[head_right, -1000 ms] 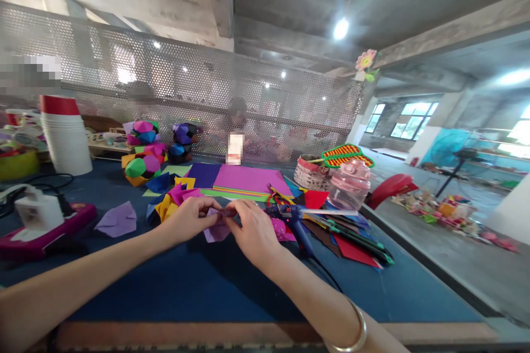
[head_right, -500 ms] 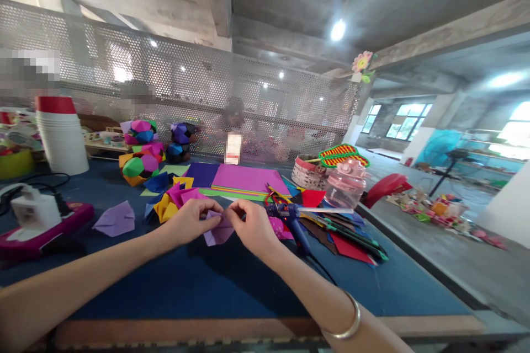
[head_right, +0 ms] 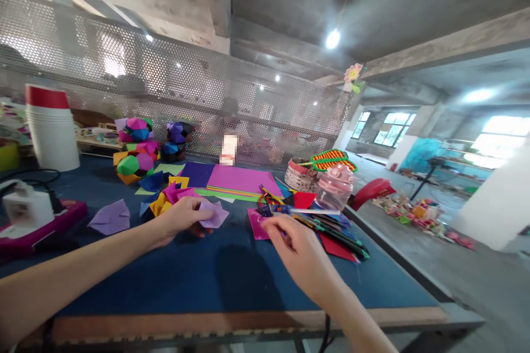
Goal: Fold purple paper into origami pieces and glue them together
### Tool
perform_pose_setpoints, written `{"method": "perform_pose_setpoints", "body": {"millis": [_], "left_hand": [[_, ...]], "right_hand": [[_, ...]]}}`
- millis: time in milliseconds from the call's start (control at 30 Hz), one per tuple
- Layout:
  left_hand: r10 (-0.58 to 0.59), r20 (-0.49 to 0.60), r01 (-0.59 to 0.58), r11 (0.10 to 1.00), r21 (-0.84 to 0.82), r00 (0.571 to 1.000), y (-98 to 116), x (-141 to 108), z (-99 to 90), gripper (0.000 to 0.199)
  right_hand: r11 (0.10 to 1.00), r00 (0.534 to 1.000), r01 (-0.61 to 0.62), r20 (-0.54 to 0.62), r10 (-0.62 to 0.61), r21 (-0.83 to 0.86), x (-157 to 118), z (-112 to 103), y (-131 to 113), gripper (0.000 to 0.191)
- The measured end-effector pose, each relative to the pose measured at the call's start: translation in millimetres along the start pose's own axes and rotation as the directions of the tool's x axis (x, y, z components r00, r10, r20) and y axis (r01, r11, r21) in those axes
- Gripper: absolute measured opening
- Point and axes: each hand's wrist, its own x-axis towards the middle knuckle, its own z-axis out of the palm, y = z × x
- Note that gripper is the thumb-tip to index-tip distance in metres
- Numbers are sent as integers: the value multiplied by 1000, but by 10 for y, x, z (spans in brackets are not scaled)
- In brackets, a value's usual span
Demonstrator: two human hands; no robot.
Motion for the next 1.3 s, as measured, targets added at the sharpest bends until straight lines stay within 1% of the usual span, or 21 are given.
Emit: {"method": "perform_pose_setpoints", "body": {"millis": [67, 100, 133, 233, 333, 467, 600, 667, 767, 833, 900, 967, 1000, 1100, 1167, 1300], "left_hand": [[-7, 0, 7, 1000, -22, 1000, -1, -5, 17, 15], [-7, 4, 7, 1000, -29, 1000, -3, -9, 28, 14], [-5, 9, 5, 999, -34, 1000, -5, -14, 39, 14], [0, 22, 0, 999, -36, 1000, -4, -31, 61, 18], [7, 36, -6, 1000, -24, 999, 5, -38, 50, 21], [28, 48, -27, 1000, -12, 998, 4, -25, 15, 21], [36, 47, -35, 999, -8, 998, -9, -11, 6, 18], [38, 46, -38, 999, -9, 998, -9, -11, 8, 16], [39, 42, -39, 999, -10, 998, 3, -20, 12, 14], [39, 45, -38, 999, -8, 998, 11, -30, 15, 13], [35, 48, -35, 999, -5, 998, 16, -39, 17, 12], [32, 47, -32, 999, 1, 998, 15, -42, 19, 11], [32, 45, -32, 999, 3, 998, 13, -42, 19, 10], [38, 38, -39, 999, 8, 999, 4, -36, 14, 9], [46, 35, -46, 999, 5, 998, 0, -30, 9, 9], [57, 32, -57, 998, 5, 998, -5, -21, 0, 9]], "right_hand": [[987, 993, -117, -47, 113, -112, -160, -121, 226, 28], [978, 986, -157, -78, 147, -138, -199, -153, 351, 28], [973, 978, -179, -135, 160, -143, -209, -165, 471, 28], [978, 972, -179, -175, 158, -110, -99, -115, 734, 35], [980, 981, -163, -125, 148, -115, 90, -2, 802, 42], [972, 984, -172, -71, 163, -158, 257, 119, 750, 42], [976, 986, -166, -25, 164, -138, 321, 139, 736, 41], [974, 982, -187, -41, 184, -125, 339, 100, 740, 45], [967, 968, -238, -102, 228, -91, 351, 12, 723, 53], [963, 959, -262, -132, 251, -68, 336, -29, 677, 55], [963, 957, -266, -129, 258, -41, 298, -34, 596, 55], [974, 970, -224, -95, 224, 15, 242, -3, 485, 52], [981, 979, -184, -79, 188, 54, 210, 21, 422, 50], [991, 994, -66, -80, 76, 116, 122, 102, 237, 43], [996, 996, -2, -92, 11, 88, 79, 150, 136, 37], [993, 991, 105, -75, -109, -45, 51, 232, 19, 28]]}}
